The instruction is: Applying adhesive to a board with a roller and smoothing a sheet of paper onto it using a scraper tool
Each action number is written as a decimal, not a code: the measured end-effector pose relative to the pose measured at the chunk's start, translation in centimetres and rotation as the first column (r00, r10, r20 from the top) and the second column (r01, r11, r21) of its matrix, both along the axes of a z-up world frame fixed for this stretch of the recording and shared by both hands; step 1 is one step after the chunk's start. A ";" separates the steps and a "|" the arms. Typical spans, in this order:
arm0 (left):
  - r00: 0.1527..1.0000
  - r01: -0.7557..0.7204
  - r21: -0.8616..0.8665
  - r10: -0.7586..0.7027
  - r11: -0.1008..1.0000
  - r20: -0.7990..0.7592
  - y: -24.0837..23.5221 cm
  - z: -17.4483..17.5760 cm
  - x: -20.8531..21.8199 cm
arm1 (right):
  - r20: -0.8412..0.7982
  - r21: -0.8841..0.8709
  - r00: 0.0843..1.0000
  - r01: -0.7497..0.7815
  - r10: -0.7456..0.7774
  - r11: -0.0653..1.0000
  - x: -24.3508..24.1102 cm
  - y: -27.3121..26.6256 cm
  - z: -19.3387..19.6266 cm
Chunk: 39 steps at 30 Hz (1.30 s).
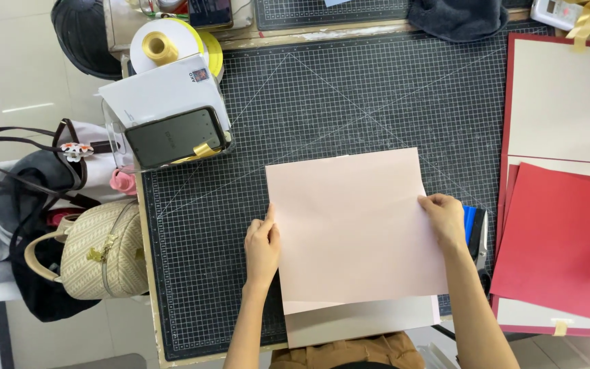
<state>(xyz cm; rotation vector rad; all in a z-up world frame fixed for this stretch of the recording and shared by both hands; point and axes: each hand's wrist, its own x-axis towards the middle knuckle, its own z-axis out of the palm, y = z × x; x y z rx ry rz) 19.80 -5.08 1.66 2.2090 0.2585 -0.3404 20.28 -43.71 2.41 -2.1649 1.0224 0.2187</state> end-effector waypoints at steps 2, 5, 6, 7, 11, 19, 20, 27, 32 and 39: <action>1.000 0.003 -0.002 -0.003 1.000 0.009 0.0 -0.2 -0.1 | -0.007 0.003 1.000 0.005 -0.005 1.000 -0.1 -0.4 -0.6; 1.000 0.004 -0.006 -0.004 1.000 0.023 0.0 -0.4 -0.1 | -0.013 0.006 1.000 0.005 -0.005 1.000 0.0 -0.5 -0.4; 1.000 0.005 -0.006 -0.004 1.000 0.025 0.1 -0.4 -0.2 | -0.014 0.008 1.000 0.001 -0.001 1.000 -0.1 -0.3 -0.3; 1.000 0.003 -0.003 -0.003 1.000 0.023 -0.1 -0.3 -0.1 | -0.016 0.012 1.000 -0.001 0.001 1.000 -0.2 -1.0 -0.9; 1.000 0.005 -0.004 -0.005 1.000 0.031 0.0 0.2 -0.1 | -0.020 -0.020 0.999 -0.034 0.034 0.999 -0.4 -1.7 -2.1; 0.999 0.007 -0.014 -0.006 1.000 0.040 0.0 0.2 -0.1 | -0.004 -0.010 1.000 -0.029 0.029 1.000 -0.3 -0.4 -0.5; 0.999 0.007 -0.013 -0.007 1.000 0.039 0.0 0.1 -0.1 | 0.001 -0.007 1.000 -0.028 0.028 1.000 -0.3 -0.4 -0.4; 0.997 0.011 0.006 -0.012 1.000 0.071 0.1 -0.5 -0.1 | 0.024 -0.041 0.998 -0.057 0.058 0.998 -0.5 -1.9 -2.8; 0.991 0.015 0.071 -0.025 0.997 0.135 -0.2 -0.7 -0.2 | 0.029 -0.096 0.992 -0.123 0.126 0.988 -0.5 -1.5 -2.4; 0.960 0.021 0.183 -0.071 0.983 0.272 -0.4 -1.9 -0.5 | 0.077 -0.239 0.969 -0.211 0.235 0.948 -1.5 -3.5 -5.1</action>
